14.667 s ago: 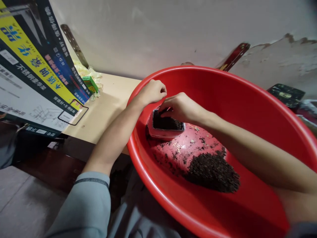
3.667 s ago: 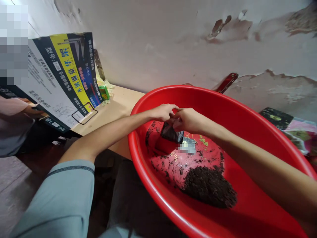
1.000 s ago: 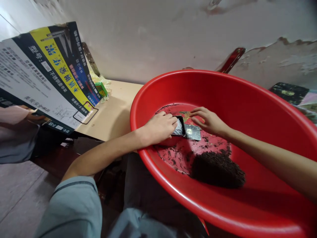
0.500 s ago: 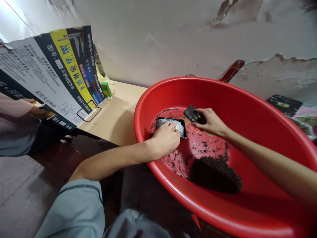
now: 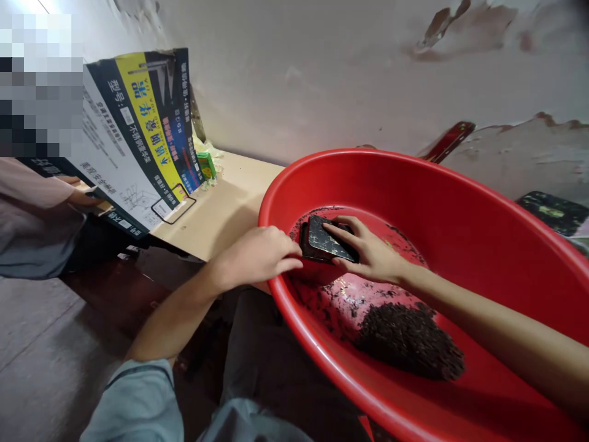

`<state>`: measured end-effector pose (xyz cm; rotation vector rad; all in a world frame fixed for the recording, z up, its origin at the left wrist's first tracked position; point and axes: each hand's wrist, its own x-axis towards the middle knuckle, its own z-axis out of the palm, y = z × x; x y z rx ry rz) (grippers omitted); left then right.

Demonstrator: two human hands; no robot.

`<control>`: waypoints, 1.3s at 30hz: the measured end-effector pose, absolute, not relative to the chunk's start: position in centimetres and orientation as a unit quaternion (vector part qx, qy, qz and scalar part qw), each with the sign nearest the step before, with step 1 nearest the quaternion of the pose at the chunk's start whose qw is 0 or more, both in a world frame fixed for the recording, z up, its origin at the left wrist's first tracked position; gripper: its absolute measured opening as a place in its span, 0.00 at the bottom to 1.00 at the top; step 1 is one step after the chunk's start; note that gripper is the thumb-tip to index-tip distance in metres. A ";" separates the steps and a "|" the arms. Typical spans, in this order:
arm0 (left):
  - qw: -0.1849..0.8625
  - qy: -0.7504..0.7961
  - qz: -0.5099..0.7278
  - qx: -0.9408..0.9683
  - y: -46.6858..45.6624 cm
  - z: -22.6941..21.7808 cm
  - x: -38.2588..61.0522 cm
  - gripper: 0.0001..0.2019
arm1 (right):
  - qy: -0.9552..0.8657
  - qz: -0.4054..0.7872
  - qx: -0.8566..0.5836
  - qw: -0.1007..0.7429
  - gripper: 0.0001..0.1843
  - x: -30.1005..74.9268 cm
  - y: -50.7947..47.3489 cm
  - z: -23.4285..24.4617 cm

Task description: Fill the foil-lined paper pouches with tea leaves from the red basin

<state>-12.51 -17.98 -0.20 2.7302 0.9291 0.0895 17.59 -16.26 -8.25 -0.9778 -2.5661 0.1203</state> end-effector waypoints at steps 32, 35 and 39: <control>0.123 0.326 -0.061 0.935 -13.0 -1.5 -8.6 0.40 | -0.813 0.228 -0.475 0.245 0.33 16.0 -16.7 -7.3; 0.142 0.324 -0.061 0.933 -12.9 -1.4 -8.3 0.48 | -0.815 0.172 -0.503 0.231 0.35 15.4 -16.6 -7.2; 0.131 0.321 -0.094 0.933 -13.3 -1.4 -6.7 0.56 | -0.830 0.134 -0.514 0.172 0.41 14.9 -16.5 -7.3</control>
